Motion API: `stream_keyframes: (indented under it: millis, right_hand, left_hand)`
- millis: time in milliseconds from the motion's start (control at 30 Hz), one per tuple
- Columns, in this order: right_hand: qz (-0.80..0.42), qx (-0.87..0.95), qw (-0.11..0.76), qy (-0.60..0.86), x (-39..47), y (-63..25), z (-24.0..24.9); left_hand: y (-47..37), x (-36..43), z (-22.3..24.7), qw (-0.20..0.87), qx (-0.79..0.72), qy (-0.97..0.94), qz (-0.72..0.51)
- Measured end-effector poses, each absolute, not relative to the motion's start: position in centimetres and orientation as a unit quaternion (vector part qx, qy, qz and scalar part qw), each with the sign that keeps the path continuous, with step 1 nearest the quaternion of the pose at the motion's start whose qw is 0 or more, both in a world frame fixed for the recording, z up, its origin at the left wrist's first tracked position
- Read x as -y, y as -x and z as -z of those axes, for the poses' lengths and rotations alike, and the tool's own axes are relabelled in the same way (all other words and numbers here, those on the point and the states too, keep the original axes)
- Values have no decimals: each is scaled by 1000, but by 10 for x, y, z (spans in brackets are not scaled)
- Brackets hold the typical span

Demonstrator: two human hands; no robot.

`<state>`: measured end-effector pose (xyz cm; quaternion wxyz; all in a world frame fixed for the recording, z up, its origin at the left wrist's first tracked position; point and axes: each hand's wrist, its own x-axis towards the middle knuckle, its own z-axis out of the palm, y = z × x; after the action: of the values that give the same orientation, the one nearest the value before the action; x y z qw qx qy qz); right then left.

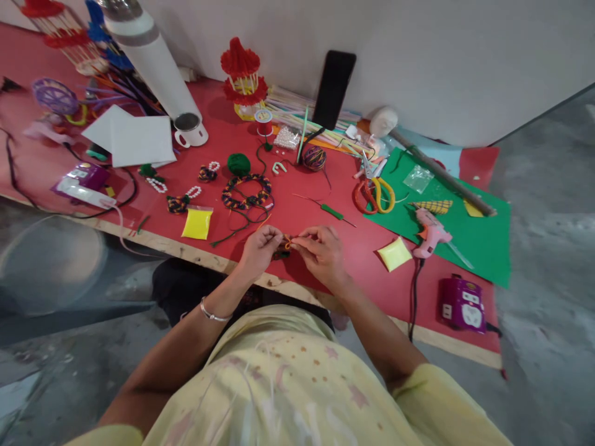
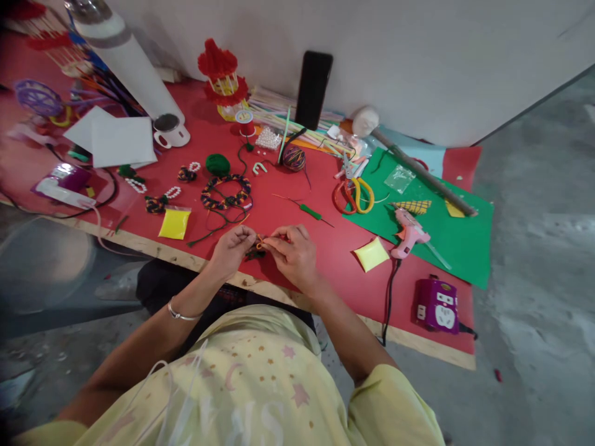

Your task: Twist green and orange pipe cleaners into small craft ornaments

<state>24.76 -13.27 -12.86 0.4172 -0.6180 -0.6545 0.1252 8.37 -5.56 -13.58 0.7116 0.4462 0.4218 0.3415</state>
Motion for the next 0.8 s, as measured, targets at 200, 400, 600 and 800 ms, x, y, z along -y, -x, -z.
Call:
stream_keyframes:
  millis: [200,400,600,800]
  right_hand:
    - [-210,551,543,598,141,-248,121]
    - [-406,310,661,549,139,-252,124]
    - [-483,230,672,513,136,-257,126]
    - [-355,380,570,637,143,-246,115]
  left_hand:
    - [-82,53,125,777,-386,-340,-362]
    - [-81,55,127,789,-374,-336,-354]
    - [-82,58,126,784,-374,-345,-355]
    - [-84,59,122,774,-379,-351,-367]
